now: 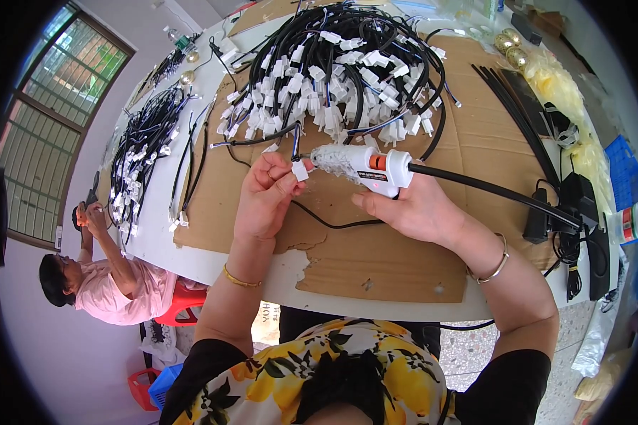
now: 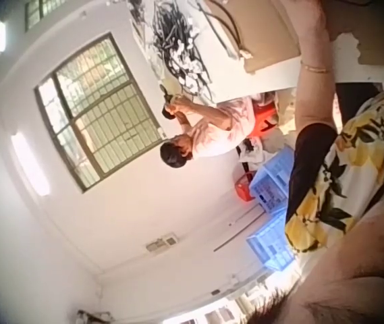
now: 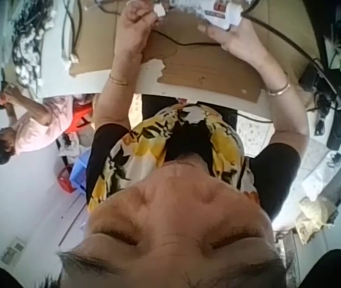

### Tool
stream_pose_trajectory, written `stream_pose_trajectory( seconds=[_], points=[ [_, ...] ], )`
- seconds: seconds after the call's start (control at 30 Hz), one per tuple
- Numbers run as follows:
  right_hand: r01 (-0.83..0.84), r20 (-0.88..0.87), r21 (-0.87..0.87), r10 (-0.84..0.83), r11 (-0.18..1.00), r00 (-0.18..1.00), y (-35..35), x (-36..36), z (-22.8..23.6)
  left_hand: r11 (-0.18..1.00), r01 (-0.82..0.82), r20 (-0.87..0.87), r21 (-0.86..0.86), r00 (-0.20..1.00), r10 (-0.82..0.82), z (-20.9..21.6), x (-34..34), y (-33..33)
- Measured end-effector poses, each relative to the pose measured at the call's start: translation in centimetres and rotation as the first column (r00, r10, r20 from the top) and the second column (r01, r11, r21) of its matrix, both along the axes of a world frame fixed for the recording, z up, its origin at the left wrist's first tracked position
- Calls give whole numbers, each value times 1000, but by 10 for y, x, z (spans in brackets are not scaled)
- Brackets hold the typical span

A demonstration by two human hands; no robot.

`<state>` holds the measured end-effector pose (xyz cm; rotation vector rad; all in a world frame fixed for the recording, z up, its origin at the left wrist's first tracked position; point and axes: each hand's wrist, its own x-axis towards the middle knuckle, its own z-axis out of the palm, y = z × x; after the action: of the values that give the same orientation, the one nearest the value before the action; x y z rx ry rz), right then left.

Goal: Assembling decorative lights by using a hot glue gun to attach small white pieces to a wire frame.

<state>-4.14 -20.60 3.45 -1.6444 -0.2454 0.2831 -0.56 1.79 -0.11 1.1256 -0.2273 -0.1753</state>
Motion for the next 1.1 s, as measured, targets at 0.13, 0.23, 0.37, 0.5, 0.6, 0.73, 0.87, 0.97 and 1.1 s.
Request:
stream_pose_trajectory(
  seconds=[0.13,0.23,0.37,0.5,0.6,0.73,0.87,0.97,1.1],
  points=[
    [-4,-28,-7,3,1000,1000,-1,1,1,1000,25,7,8,1000,-25,-2,1,3],
    [-12,-23,15,13,1000,1000,-2,2,1,999,52,11,-6,999,-52,-2,1,3],
    [-26,1,54,26,998,1000,-4,4,0,998,59,9,13,998,-59,-2,1,5],
    [-47,-68,44,50,998,996,-7,6,0,996,80,22,24,996,-81,-3,2,7],
    [-40,-104,90,50,995,993,-10,6,-3,996,85,25,35,996,-86,-1,2,6],
    [-78,-92,47,82,996,992,-11,8,-6,995,89,18,44,996,-90,0,2,6],
    [-94,-77,3,94,996,993,-12,9,-8,995,94,20,39,995,-94,-1,2,7],
    [-79,-115,35,83,996,990,-11,8,-7,994,104,25,34,994,-105,-3,3,8],
    [-76,-198,41,83,996,977,-11,7,0,994,102,36,42,994,-103,-3,2,7]
  ],
)
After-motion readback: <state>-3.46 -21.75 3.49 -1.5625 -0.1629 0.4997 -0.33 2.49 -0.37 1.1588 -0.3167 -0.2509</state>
